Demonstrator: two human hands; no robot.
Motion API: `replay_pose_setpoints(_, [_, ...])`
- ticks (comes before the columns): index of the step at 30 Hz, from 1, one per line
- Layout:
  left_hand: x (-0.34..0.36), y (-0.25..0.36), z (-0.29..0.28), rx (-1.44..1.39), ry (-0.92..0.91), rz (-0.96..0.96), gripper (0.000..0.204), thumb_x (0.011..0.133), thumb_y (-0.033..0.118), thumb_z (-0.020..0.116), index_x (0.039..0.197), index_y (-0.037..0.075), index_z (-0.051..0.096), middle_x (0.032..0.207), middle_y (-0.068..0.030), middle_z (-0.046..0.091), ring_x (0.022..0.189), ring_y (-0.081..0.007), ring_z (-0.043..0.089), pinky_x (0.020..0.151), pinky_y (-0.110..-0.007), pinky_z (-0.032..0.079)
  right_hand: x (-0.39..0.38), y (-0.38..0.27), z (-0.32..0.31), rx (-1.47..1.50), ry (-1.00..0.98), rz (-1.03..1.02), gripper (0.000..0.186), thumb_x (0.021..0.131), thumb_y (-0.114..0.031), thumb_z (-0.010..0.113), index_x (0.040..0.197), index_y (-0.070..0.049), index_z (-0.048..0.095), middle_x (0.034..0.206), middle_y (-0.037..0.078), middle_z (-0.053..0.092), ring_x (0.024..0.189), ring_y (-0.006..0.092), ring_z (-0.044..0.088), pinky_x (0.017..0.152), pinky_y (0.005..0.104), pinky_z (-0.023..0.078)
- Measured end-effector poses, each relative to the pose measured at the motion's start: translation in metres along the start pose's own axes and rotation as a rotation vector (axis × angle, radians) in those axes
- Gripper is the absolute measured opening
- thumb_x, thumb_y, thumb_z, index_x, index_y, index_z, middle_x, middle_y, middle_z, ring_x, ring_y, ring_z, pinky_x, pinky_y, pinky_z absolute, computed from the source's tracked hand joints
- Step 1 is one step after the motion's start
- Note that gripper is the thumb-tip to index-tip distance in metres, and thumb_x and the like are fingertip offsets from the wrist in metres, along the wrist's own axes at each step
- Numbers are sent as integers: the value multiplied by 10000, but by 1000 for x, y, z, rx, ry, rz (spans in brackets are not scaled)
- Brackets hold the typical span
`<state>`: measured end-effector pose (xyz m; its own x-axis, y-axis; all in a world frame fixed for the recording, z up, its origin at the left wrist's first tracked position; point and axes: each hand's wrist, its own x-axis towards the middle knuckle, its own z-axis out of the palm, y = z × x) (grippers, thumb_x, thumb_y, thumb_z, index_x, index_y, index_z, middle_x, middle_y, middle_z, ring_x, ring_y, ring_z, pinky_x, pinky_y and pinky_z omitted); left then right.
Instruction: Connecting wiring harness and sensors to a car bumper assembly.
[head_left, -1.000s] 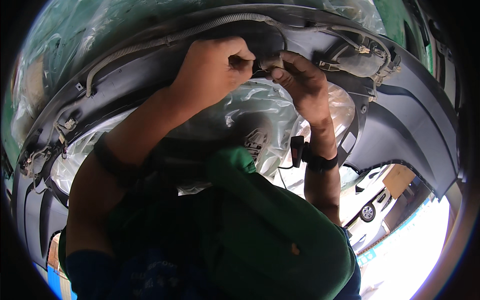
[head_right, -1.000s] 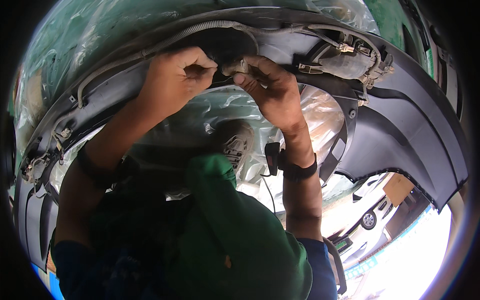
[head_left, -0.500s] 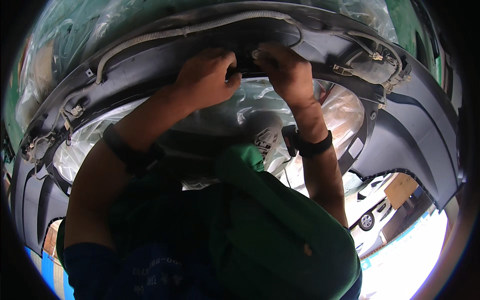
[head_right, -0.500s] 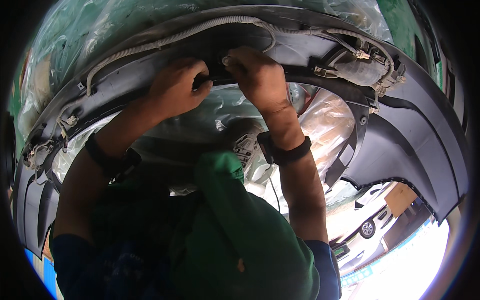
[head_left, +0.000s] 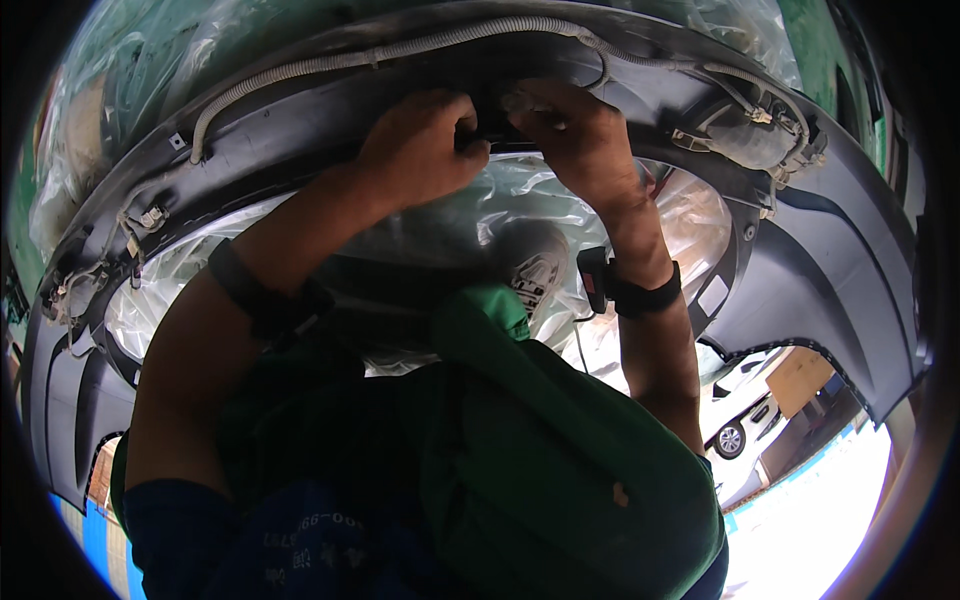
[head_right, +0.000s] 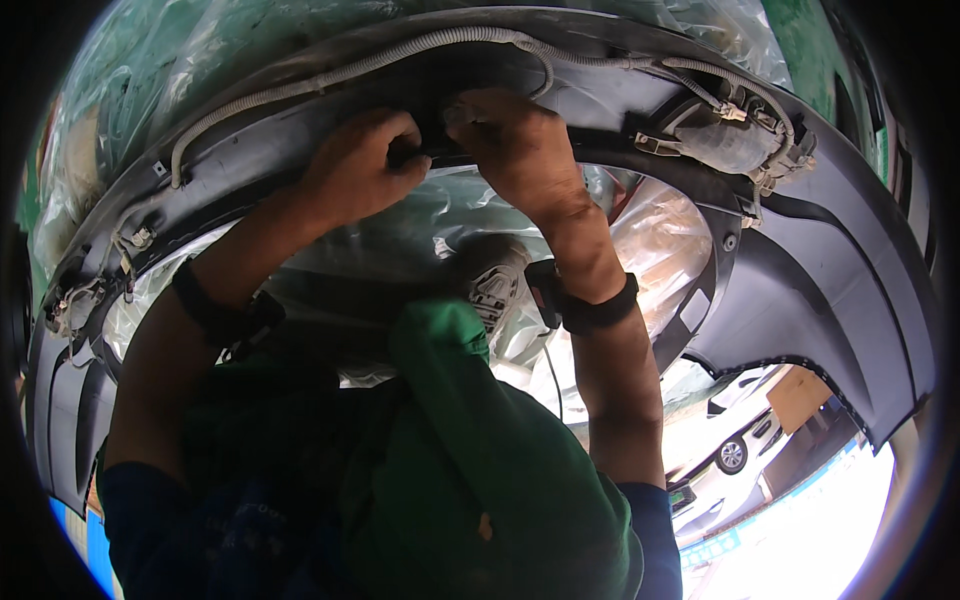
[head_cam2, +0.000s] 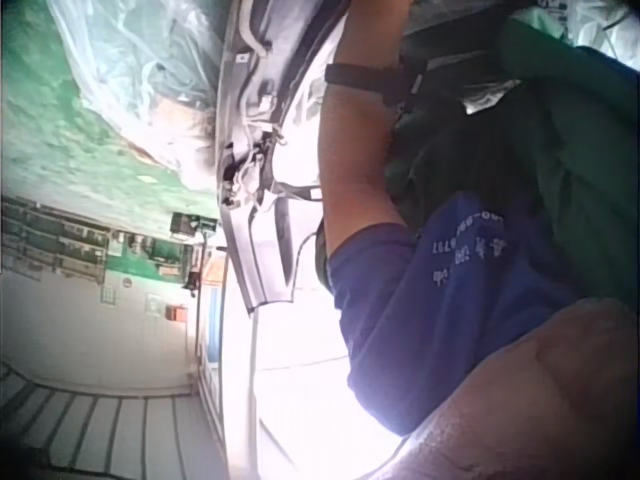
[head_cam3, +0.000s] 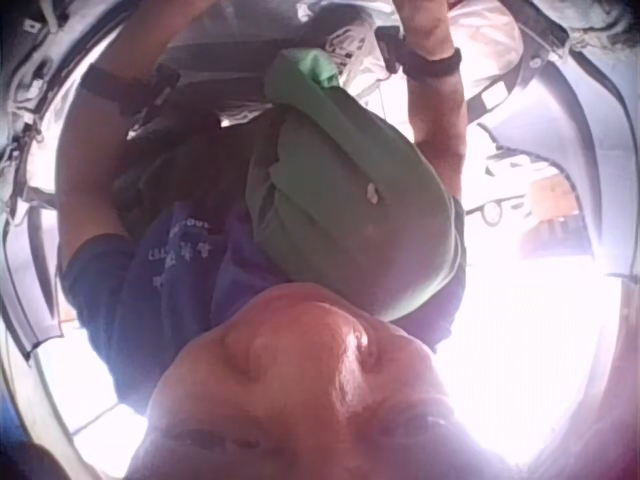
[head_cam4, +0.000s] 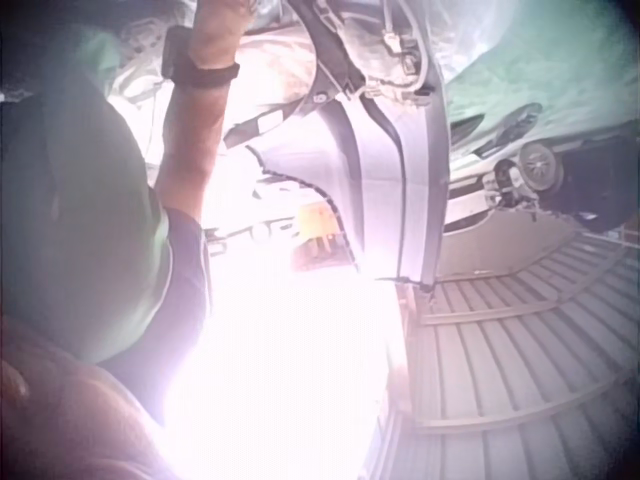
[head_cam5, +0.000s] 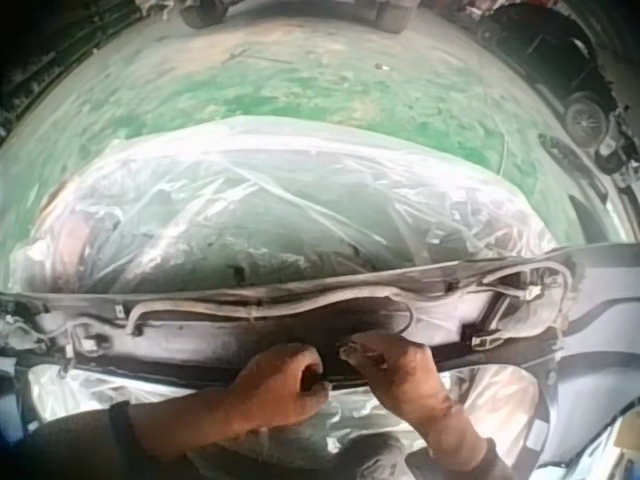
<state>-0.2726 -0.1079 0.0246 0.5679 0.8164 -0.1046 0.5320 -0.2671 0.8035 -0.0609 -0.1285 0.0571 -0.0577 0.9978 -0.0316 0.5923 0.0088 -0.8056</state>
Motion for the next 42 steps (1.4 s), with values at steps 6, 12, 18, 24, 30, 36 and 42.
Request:
replay_pose_setpoints(6, [1,3,3,-59,9,-55,225,812,183,741,916,21,624,881,-147,669,845,-318,670,755,-411,526,11,0,5,-204,-22,-88,64,860,-76,699,908,-95,738,870,69,720,800,302,711,660,374,574])
replay_pose_setpoints(12, [1,0,8,-108,38,-56,207,790,165,735,879,19,617,856,-146,658,811,-327,652,740,-430,517,17,8,0,-154,-110,63,112,831,-171,763,907,-92,742,949,67,741,805,249,728,734,355,573])
replay_pose_setpoints(18, [-2,8,10,-189,10,-168,245,767,167,749,884,30,584,875,-137,633,854,-328,623,765,-444,502,32,3,-9,-154,-241,226,259,831,-268,799,969,-60,728,942,139,738,872,296,727,800,376,561])
replay_pose_setpoints(24, [-2,17,15,71,-17,-169,340,694,122,749,965,38,562,965,-143,611,948,-348,602,817,-461,495,34,-3,-2,-356,-263,263,250,869,-275,765,909,-38,696,959,184,720,916,352,713,803,416,551])
replay_pose_setpoints(30, [-2,13,22,74,23,-132,328,674,86,711,952,24,549,963,-164,608,958,-360,603,837,-469,493,34,2,-1,-404,-255,201,214,896,-241,738,928,-33,699,909,170,724,885,338,717,793,397,551])
replay_pose_setpoints(36, [-4,13,28,87,96,-65,302,705,122,720,936,25,552,906,-160,603,885,-361,614,790,-469,504,47,12,-7,-568,-372,193,297,850,-310,776,938,-30,739,921,191,728,912,332,717,811,401,551])
replay_pose_setpoints(42, [5,6,14,1,-29,-122,401,760,262,789,987,21,563,889,-145,630,875,-325,648,770,-446,520,52,12,-12,-410,-358,462,456,786,-363,867,974,-3,660,880,135,715,798,240,696,728,365,549])
